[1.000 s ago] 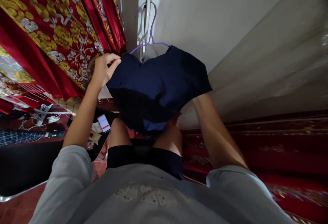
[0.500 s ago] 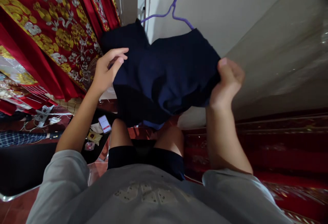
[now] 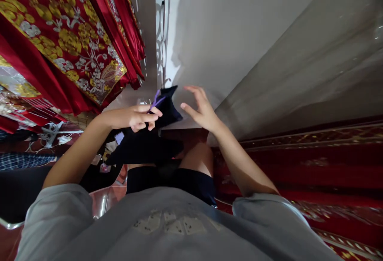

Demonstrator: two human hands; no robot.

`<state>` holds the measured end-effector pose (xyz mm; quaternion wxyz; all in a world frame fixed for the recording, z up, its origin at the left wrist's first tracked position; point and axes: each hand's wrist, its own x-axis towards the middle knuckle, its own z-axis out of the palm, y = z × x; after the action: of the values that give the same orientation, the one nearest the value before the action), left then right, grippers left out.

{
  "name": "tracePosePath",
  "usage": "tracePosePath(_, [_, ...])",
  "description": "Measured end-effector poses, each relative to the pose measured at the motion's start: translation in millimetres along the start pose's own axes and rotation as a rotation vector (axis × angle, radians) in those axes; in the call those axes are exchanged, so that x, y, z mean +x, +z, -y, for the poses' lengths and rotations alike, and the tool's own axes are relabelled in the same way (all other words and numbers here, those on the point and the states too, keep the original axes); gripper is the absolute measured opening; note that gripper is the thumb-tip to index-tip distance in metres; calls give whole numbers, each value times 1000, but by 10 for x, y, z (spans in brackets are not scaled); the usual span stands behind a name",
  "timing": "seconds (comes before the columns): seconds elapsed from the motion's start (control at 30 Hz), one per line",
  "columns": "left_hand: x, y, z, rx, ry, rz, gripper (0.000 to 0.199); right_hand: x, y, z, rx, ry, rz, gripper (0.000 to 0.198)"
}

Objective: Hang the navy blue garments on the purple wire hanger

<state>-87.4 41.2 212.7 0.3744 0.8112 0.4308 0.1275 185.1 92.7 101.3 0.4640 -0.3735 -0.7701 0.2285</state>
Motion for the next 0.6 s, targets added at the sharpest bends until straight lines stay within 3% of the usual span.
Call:
tracePosePath(0.07, [-30, -53, -103, 38, 34, -12, 28, 68, -7, -208, 16, 37, 52, 53])
tracePosePath(0.17, [74, -195, -90, 115, 120, -235, 30, 163, -70, -418, 120, 102, 137, 50])
tracePosePath(0.3, [383, -464, 305, 179, 234, -594, 29, 462, -253, -463, 134, 140, -139, 51])
tracePosePath(0.43, [701, -709, 650, 158, 300, -874, 31, 1040, -420, -316, 127, 124, -378, 42])
tracePosePath(0.53, [764, -762, 610, 211, 327, -1008, 33, 1372, -554, -277, 184, 100, -515, 31])
tracePosePath(0.6, [699, -681, 503, 276, 329, -1068, 34, 1405, -654, -363, 236, 102, -612, 29])
